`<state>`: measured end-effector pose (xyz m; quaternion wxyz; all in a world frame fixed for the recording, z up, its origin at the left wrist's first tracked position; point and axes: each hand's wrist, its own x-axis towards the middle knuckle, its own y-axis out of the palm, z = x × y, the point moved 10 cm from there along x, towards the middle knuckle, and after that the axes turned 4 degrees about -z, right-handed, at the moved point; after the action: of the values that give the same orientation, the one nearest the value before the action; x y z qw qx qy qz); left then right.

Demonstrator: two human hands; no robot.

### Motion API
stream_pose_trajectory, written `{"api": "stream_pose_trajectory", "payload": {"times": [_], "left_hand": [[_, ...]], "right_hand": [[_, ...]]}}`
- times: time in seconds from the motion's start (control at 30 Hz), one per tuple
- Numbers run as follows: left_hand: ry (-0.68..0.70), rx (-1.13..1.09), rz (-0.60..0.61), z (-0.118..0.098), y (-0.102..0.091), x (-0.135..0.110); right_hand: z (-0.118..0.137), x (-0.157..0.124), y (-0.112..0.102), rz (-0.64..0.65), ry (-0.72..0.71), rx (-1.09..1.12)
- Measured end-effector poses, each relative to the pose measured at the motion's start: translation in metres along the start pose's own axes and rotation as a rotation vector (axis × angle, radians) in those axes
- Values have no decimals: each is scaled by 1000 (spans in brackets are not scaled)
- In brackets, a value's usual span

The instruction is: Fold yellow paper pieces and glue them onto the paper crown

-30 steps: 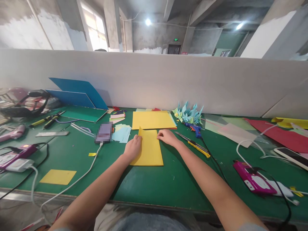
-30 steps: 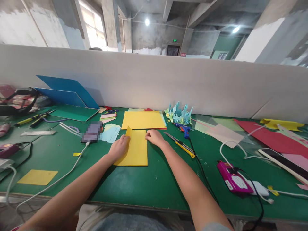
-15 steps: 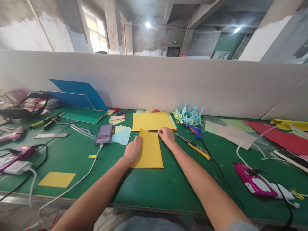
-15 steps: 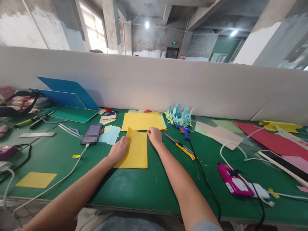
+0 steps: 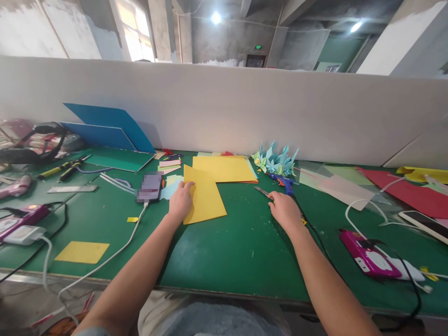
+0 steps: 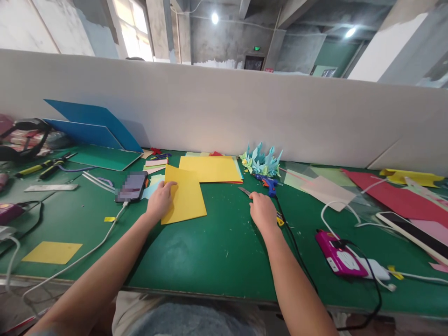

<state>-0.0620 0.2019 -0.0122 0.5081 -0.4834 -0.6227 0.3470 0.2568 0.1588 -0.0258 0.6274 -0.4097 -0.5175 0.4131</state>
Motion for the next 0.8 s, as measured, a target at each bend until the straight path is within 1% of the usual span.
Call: {"api": "stream_pose_trajectory", "payload": {"times": [0.1,0.2,0.27,0.33,0.37,0.43,0.5,0.57,0.63,0.7,0.8], "left_hand": [[-2,-21,-38,5,1,1],[22,-53,-118,9,-5,3],[64,-83,-175,7,-11,4],[149,-128,-180,-2,-13,3],[216,-156,-153,-9,-12,1],[389,-219,-46,-31,-4,-7],[574,-273,84,-53,6,-21],[705,-309,184,-68,14,-36],[760,-331,237,-75,19,-45],[765,-347,258,-76,21,-47],[742,-363,264,-74,22,-45]], "right_hand": [[-4,-2,0,-12,17,-28],[-11,-3,2,-2,63,-61],[-17,-3,3,4,97,-70],[-22,-4,4,7,123,-62],[-25,-4,4,8,133,-50],[-28,-3,2,7,146,-13],[-29,-2,0,5,154,46],[-29,-2,-3,4,155,130],[-24,-3,-5,13,136,248],[-14,-6,-5,49,93,398],[9,-15,1,163,10,634]]}}
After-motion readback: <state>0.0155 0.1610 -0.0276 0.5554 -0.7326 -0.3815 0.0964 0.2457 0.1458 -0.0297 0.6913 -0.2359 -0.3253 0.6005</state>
